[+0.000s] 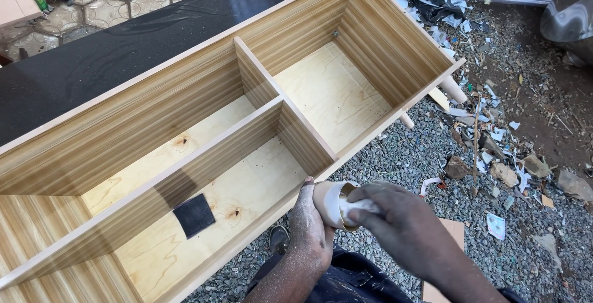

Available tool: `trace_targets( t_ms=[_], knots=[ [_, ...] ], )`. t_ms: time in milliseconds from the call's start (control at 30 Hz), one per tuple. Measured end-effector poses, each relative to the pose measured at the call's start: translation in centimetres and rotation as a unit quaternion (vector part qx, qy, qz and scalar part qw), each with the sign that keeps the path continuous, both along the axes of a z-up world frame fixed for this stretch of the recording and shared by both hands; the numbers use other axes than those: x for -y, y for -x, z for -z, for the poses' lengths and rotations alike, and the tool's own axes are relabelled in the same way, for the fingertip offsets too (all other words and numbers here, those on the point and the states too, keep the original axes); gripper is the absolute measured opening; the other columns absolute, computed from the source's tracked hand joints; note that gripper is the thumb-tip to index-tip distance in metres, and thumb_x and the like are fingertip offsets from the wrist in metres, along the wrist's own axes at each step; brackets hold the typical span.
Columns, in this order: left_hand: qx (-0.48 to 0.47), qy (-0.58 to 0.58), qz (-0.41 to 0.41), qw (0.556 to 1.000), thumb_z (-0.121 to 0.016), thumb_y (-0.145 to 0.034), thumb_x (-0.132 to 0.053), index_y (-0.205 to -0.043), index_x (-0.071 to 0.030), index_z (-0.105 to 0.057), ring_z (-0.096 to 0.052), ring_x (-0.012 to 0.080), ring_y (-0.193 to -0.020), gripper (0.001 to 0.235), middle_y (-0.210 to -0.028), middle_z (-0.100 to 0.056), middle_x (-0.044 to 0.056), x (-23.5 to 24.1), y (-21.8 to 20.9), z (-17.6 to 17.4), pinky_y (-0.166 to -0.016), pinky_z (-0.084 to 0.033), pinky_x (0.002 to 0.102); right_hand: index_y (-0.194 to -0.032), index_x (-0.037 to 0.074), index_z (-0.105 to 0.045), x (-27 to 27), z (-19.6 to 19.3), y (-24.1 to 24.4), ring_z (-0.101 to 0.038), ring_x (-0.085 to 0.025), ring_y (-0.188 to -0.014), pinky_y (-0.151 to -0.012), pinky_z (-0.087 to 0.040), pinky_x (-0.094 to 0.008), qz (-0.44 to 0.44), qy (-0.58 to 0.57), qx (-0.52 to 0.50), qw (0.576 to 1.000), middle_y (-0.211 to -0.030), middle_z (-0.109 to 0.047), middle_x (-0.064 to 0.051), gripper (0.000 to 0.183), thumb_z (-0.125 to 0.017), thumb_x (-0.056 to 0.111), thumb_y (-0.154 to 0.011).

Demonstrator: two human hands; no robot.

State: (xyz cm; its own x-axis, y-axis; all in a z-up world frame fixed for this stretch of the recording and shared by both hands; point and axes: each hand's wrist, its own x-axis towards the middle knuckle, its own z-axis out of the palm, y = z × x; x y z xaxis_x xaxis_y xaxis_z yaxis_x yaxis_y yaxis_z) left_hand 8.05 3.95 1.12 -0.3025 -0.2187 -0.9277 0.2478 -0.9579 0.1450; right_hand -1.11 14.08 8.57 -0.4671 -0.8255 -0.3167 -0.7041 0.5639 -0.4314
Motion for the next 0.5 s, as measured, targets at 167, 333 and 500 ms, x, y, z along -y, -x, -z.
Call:
trace_targets(
  t_ms=[167, 333, 500],
  knots=[
    [0.01, 0.024, 0.017, 1.0, -0.059, -0.096, -0.048, -0.118, -0.009, -0.067, -0.068, 0.0251, -0.088, 0.046, -0.099, -0.071, 0.013, -0.4, 0.7, 0.9, -0.07, -0.054, 0.037, -0.095, 0.003, -0.083, -3.0, 1.4, 1.6, -0.055, -0.02, -0.068, -0.063, -0.044, -0.033, 0.285, 0.12, 0.325, 0.894, -0.077, -0.071, -0.009, 0.015, -0.074, 0.013, -0.088],
    [0.013, 0.032, 0.032, 0.999, -0.055, -0.095, -0.055, -0.12, -0.012, -0.065, -0.069, 0.0256, -0.088, 0.051, -0.1, -0.072, 0.012, -1.0, 1.5, 1.2, -0.073, -0.054, 0.038, -0.097, -0.004, -0.081, -4.9, 3.9, 1.3, -0.058, -0.021, -0.064, -0.06, -0.044, -0.034, 0.315, 0.223, 0.376, 0.842, -0.074, -0.071, -0.013, 0.018, -0.078, 0.007, -0.083],
    [0.013, 0.056, 0.032, 0.998, -0.055, -0.097, -0.054, -0.114, -0.01, -0.066, -0.069, 0.0259, -0.083, 0.049, -0.093, -0.071, 0.013, -1.2, 2.3, 1.2, -0.074, -0.056, 0.039, -0.093, -0.004, -0.084, -5.2, 3.9, 1.9, -0.065, -0.022, -0.074, -0.069, -0.051, -0.036, 0.312, 0.209, 0.35, 0.858, -0.087, -0.079, -0.012, 0.016, -0.078, 0.005, -0.08]
  ],
)
